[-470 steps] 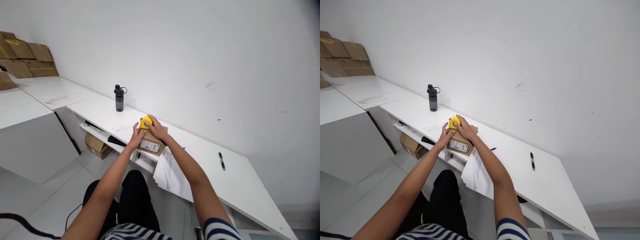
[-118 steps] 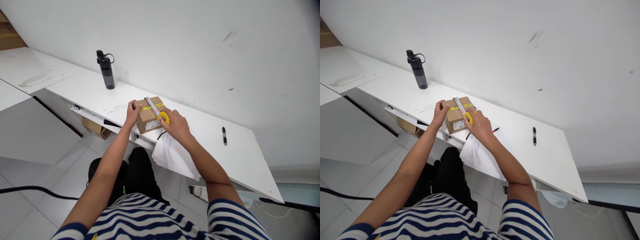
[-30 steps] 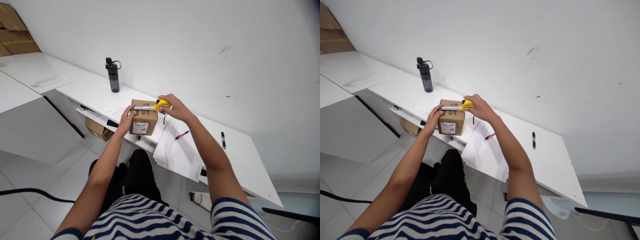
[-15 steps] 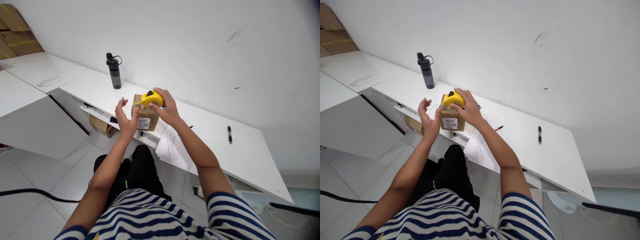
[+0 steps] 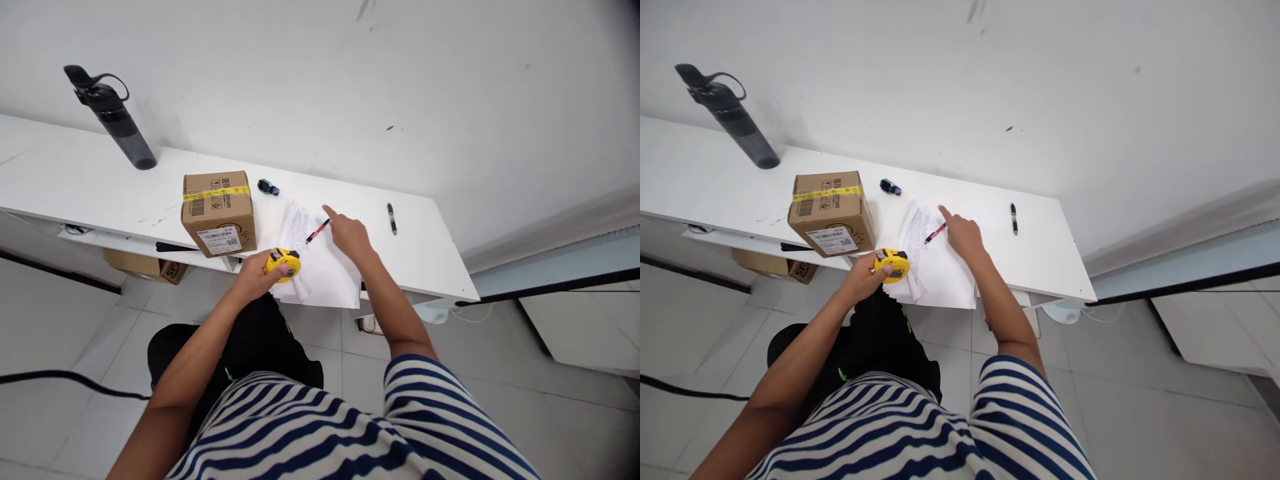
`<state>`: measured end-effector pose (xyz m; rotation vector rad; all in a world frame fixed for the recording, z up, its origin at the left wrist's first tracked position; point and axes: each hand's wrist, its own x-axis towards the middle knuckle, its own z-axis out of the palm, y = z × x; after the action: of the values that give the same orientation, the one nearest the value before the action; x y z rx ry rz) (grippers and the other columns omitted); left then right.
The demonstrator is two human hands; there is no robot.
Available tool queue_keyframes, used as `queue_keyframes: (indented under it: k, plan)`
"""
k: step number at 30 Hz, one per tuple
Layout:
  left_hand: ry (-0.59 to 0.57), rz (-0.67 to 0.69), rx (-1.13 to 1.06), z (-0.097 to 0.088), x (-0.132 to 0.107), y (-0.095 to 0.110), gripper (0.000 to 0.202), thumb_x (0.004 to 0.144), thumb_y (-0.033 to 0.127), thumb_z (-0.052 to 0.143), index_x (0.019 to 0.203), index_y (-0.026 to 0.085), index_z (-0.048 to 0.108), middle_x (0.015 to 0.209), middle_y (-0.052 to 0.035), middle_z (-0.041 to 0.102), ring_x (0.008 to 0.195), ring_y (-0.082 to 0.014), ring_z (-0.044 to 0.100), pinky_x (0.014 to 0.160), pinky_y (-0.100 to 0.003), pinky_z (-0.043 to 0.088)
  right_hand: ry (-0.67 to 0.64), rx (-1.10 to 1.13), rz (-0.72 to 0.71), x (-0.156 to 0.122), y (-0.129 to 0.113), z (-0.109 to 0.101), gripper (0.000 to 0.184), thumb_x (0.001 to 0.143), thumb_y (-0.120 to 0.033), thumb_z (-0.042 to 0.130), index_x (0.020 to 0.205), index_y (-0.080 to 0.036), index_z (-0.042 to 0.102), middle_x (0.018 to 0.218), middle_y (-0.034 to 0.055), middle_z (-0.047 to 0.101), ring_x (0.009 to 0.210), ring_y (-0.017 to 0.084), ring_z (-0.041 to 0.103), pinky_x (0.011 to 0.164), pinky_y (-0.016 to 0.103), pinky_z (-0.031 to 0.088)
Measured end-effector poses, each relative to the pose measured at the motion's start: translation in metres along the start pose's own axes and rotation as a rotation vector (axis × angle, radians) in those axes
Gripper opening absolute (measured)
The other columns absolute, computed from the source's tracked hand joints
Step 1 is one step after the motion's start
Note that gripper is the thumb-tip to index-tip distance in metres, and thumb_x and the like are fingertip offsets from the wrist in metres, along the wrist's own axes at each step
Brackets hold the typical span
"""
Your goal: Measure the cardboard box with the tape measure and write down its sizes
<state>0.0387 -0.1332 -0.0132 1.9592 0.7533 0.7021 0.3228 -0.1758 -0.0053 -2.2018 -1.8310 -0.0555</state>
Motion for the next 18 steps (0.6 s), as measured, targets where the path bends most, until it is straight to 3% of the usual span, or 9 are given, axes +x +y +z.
queue_keyframes:
  k: [2, 4, 6, 8, 11, 13, 16, 18]
  plan:
    - [-0.056, -0.006, 0.061, 0.005, 0.013, -0.006, 0.052, 0.085, 0.065, 0.054, 0.094, 0.018, 0.075, 0.091, -0.007, 0.076, 0.083, -0.0248, 0.07, 0.076, -0.034, 0.055, -0.119, -0.135, 0.002, 0.017, 0.029, 0.009, 0.054, 0.1, -0.024, 0.038, 0.154, -0.02, 0.045, 0.11, 0.0187, 0.071, 0.086, 0.028, 0.068, 0.075, 0.039, 0.05]
    - [-0.081, -0.036, 0.057, 0.013, 0.029, -0.014, 0.053, 0.087, 0.065, 0.051, 0.093, 0.017, 0.073, 0.091, -0.0075, 0.077, 0.083, -0.0247, 0.071, 0.074, -0.034, 0.054, -0.2, -0.151, -0.064, 0.026, 0.042, 0.018, 0.048, 0.098, -0.024, 0.045, 0.145, -0.023, 0.055, 0.114, 0.0173, 0.071, 0.085, 0.026, 0.068, 0.07, 0.036, 0.047]
    - [-0.089, -0.071, 0.042, 0.021, 0.043, -0.023, 0.054, 0.088, 0.066, 0.05, 0.091, 0.016, 0.072, 0.09, -0.0075, 0.077, 0.082, -0.0242, 0.071, 0.072, -0.032, 0.053, -0.213, -0.117, -0.115, 0.028, 0.041, 0.026, 0.04, 0.097, -0.025, 0.048, 0.133, -0.023, 0.063, 0.114, 0.0156, 0.072, 0.086, 0.026, 0.067, 0.07, 0.034, 0.045]
    - [-0.065, -0.113, 0.035, 0.027, 0.054, -0.033, 0.055, 0.088, 0.066, 0.05, 0.09, 0.016, 0.071, 0.089, -0.0074, 0.077, 0.082, -0.0242, 0.071, 0.07, -0.031, 0.052, -0.176, -0.09, -0.116, 0.024, 0.032, 0.031, 0.037, 0.099, -0.025, 0.043, 0.129, -0.021, 0.063, 0.111, 0.0143, 0.072, 0.085, 0.024, 0.067, 0.07, 0.034, 0.044]
    - [0.011, -0.176, 0.002, 0.032, 0.061, -0.046, 0.055, 0.089, 0.066, 0.048, 0.092, 0.016, 0.071, 0.09, -0.0082, 0.077, 0.084, -0.025, 0.071, 0.07, -0.032, 0.052, 0.001, 0.25, 0.008, 0.009, 0.011, 0.036, 0.033, 0.103, -0.036, 0.036, 0.122, -0.021, 0.057, 0.092, 0.0066, 0.07, 0.074, 0.02, 0.062, 0.066, 0.031, 0.043]
    - [0.046, -0.179, -0.016, 0.033, 0.061, -0.052, 0.055, 0.09, 0.065, 0.047, 0.095, 0.016, 0.071, 0.093, -0.0088, 0.077, 0.087, -0.0251, 0.071, 0.073, -0.033, 0.053, 0.101, 0.613, 0.123, -0.003, -0.004, 0.04, 0.031, 0.098, -0.053, 0.045, 0.103, -0.024, 0.055, 0.072, -0.0016, 0.059, 0.062, 0.017, 0.054, 0.059, 0.028, 0.041]
    - [0.043, -0.143, 0.023, 0.031, 0.057, -0.055, 0.054, 0.09, 0.064, 0.047, 0.097, 0.016, 0.07, 0.095, -0.0086, 0.076, 0.087, -0.0244, 0.07, 0.076, -0.034, 0.053, 0.091, 0.934, 0.175, -0.014, -0.024, 0.047, 0.042, 0.087, -0.066, 0.058, 0.081, -0.026, 0.046, 0.062, -0.0058, 0.045, 0.057, 0.014, 0.044, 0.056, 0.028, 0.037]
    - [0.017, -0.123, 0.065, 0.03, 0.055, -0.055, 0.054, 0.09, 0.064, 0.046, 0.095, 0.016, 0.07, 0.092, -0.0079, 0.075, 0.084, -0.0238, 0.068, 0.074, -0.033, 0.052, 0.031, 1.022, 0.129, -0.015, -0.03, 0.052, 0.041, 0.089, -0.067, 0.052, 0.081, -0.026, 0.046, 0.062, -0.0055, 0.045, 0.057, 0.015, 0.044, 0.058, 0.03, 0.039]
